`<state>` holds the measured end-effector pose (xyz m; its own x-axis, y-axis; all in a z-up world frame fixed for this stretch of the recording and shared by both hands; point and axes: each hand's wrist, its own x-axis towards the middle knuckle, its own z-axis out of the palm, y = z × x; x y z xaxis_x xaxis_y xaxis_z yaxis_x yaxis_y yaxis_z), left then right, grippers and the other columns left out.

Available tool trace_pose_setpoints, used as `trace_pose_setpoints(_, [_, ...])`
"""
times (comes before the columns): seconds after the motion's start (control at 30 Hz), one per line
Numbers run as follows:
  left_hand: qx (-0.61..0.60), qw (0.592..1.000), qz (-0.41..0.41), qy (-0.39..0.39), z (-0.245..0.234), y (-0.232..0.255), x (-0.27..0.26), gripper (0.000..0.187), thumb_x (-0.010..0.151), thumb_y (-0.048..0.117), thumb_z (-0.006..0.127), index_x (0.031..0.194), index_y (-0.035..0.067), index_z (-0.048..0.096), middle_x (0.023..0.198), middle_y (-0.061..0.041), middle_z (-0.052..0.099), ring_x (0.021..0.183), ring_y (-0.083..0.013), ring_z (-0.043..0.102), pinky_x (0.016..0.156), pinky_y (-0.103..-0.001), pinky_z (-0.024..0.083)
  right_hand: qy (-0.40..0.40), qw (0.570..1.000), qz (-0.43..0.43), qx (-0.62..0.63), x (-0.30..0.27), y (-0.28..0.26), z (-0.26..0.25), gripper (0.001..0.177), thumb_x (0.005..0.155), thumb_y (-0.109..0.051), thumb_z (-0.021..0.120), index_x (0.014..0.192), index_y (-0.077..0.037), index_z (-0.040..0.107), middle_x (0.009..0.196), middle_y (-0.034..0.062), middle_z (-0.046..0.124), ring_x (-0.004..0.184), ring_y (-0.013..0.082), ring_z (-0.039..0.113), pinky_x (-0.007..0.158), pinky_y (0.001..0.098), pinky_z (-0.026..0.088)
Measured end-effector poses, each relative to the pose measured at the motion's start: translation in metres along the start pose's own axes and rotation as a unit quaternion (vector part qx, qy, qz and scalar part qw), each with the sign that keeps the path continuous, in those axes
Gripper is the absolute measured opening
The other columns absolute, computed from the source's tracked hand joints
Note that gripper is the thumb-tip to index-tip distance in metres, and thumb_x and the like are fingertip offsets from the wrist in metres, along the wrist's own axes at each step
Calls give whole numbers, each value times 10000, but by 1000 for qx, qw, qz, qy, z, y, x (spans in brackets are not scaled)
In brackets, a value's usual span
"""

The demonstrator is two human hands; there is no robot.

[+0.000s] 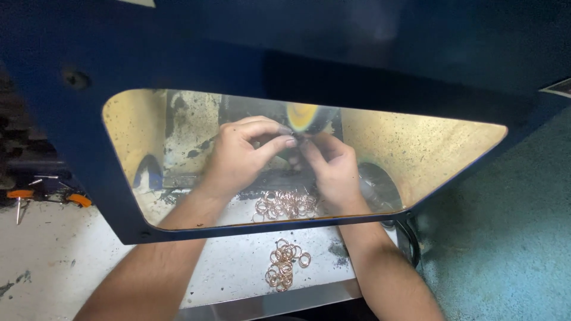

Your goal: Polishing small metal rings one by one using a bench-mounted polishing wheel inside a dust collection hood.

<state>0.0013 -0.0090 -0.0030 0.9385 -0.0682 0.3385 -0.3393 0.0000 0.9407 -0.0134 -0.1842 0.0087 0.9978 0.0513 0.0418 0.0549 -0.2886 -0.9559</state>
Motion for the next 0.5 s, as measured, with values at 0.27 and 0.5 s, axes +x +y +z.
trace_pose_setpoints(0.27, [-29, 996, -71, 51, 13, -10, -2, 111, 902, 139, 789, 982, 62, 790, 857, -86, 781, 833, -172, 755, 731, -320, 623, 23, 987, 26, 156, 3, 2, 11, 106, 981, -123, 672, 955, -22, 690, 809, 103, 719, 729, 181, 723, 630, 305, 616])
trace_pose_setpoints(0.5, [-14, 997, -57, 52, 9, -5, -4, 89, 895, 124, 789, 965, 69, 790, 841, -84, 780, 829, -187, 763, 726, -319, 620, 20, 989, 27, 147, 3, 6, 14, 123, 1002, -141, 649, 989, -21, 676, 850, 107, 720, 762, 193, 721, 660, 322, 619])
